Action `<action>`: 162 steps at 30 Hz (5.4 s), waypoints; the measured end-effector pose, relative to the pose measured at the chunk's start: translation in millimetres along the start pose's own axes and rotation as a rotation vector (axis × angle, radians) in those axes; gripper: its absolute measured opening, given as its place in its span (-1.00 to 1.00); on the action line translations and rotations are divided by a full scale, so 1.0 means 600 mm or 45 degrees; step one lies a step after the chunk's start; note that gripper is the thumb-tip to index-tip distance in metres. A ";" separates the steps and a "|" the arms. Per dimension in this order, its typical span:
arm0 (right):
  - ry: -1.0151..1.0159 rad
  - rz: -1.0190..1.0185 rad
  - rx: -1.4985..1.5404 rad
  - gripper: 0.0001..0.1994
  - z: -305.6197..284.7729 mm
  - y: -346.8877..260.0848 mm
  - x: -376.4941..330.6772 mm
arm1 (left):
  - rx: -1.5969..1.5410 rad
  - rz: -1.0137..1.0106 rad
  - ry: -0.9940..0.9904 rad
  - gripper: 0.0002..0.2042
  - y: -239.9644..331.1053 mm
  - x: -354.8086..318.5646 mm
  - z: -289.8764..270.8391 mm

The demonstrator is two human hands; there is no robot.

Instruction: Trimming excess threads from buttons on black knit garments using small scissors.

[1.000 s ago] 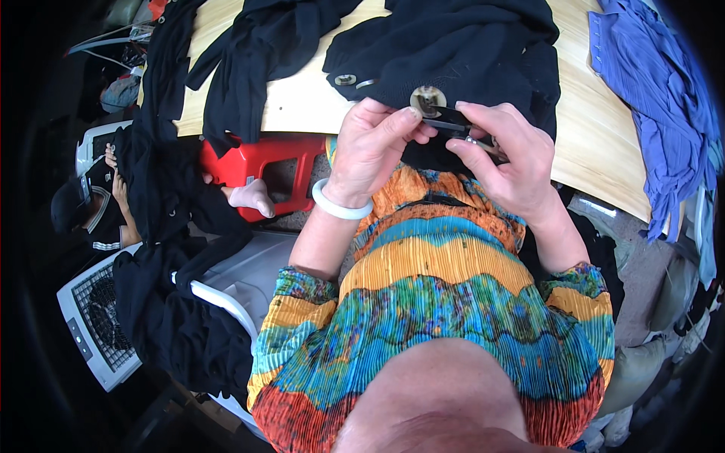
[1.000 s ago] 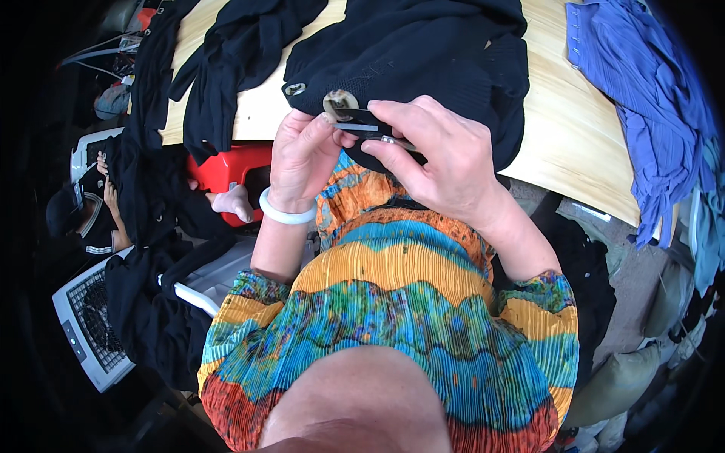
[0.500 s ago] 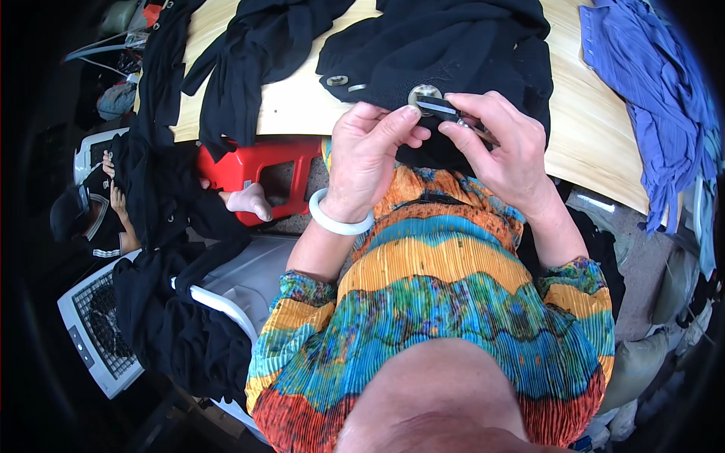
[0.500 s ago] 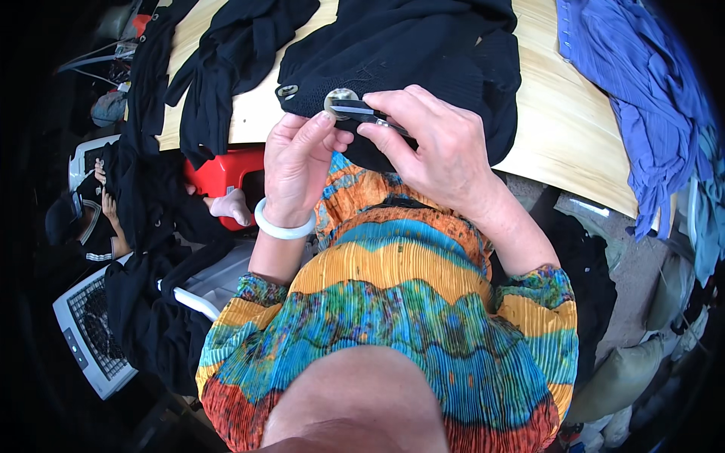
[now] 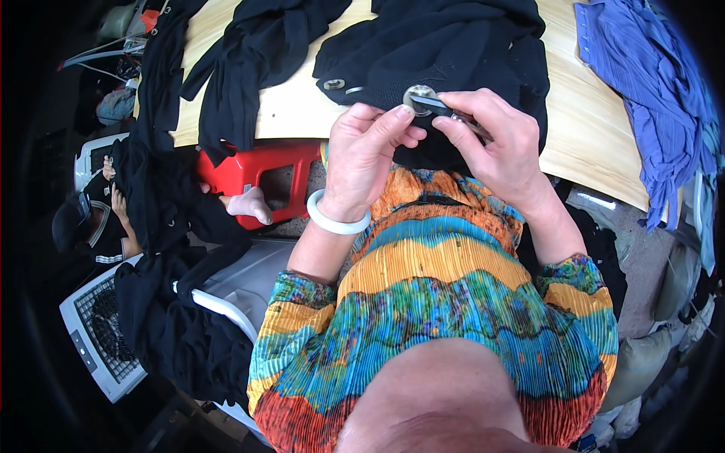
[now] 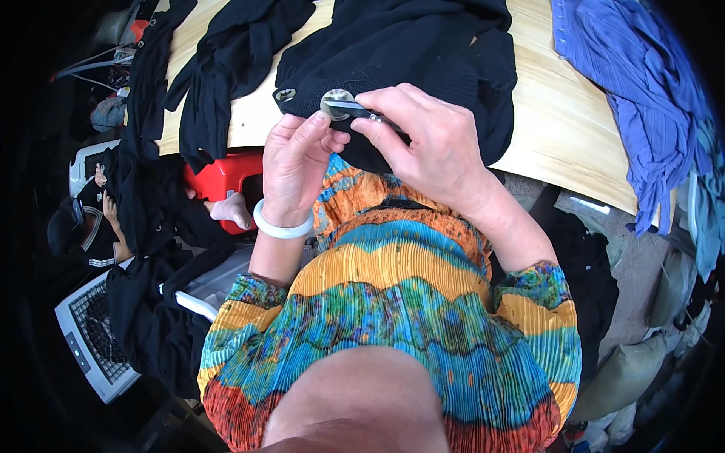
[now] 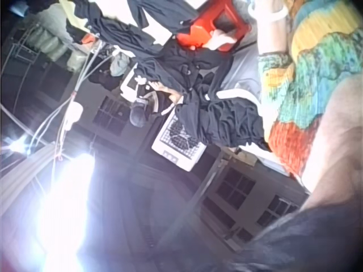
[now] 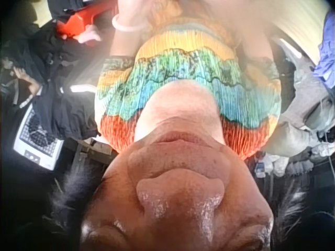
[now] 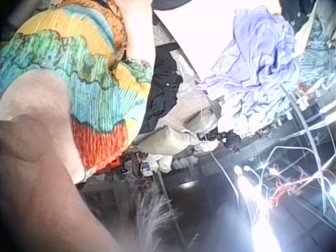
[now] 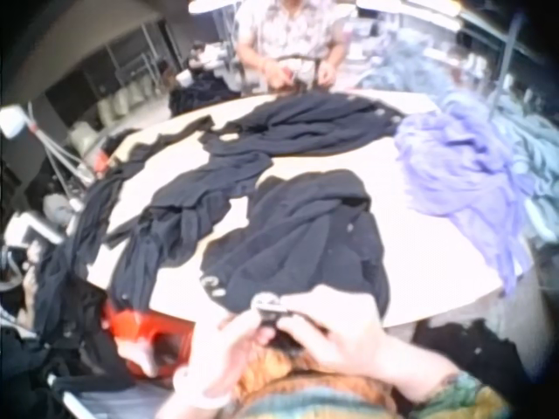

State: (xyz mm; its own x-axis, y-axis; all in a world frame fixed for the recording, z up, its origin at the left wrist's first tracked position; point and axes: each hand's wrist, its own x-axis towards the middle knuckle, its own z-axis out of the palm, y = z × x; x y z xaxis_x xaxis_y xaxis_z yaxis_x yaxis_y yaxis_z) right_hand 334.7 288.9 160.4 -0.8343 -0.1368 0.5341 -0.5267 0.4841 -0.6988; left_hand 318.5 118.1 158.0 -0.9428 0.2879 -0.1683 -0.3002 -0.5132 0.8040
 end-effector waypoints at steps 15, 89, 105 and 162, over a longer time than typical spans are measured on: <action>0.216 0.327 0.254 -0.77 -0.015 0.017 0.014 | -0.188 0.048 -0.054 -0.95 -0.004 0.018 -0.021; 0.229 0.047 0.182 -0.75 -0.024 0.002 0.035 | -0.480 -0.084 -0.446 -0.76 -0.010 -0.006 -0.037; -0.158 0.190 0.395 -0.76 -0.018 -0.024 -0.025 | -0.340 0.098 -0.467 -0.74 -0.022 -0.003 -0.039; -0.006 0.065 0.264 -0.78 0.010 -0.021 -0.018 | -0.570 -0.051 -0.382 -0.74 -0.032 -0.005 -0.037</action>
State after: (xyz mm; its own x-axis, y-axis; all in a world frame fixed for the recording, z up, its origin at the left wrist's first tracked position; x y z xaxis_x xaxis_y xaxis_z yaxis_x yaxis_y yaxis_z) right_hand 349.7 279.0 160.5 -0.8613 -0.1210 0.4935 -0.5055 0.3023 -0.8081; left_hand 323.7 109.3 130.3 -0.8662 0.4988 0.0290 -0.4293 -0.7727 0.4677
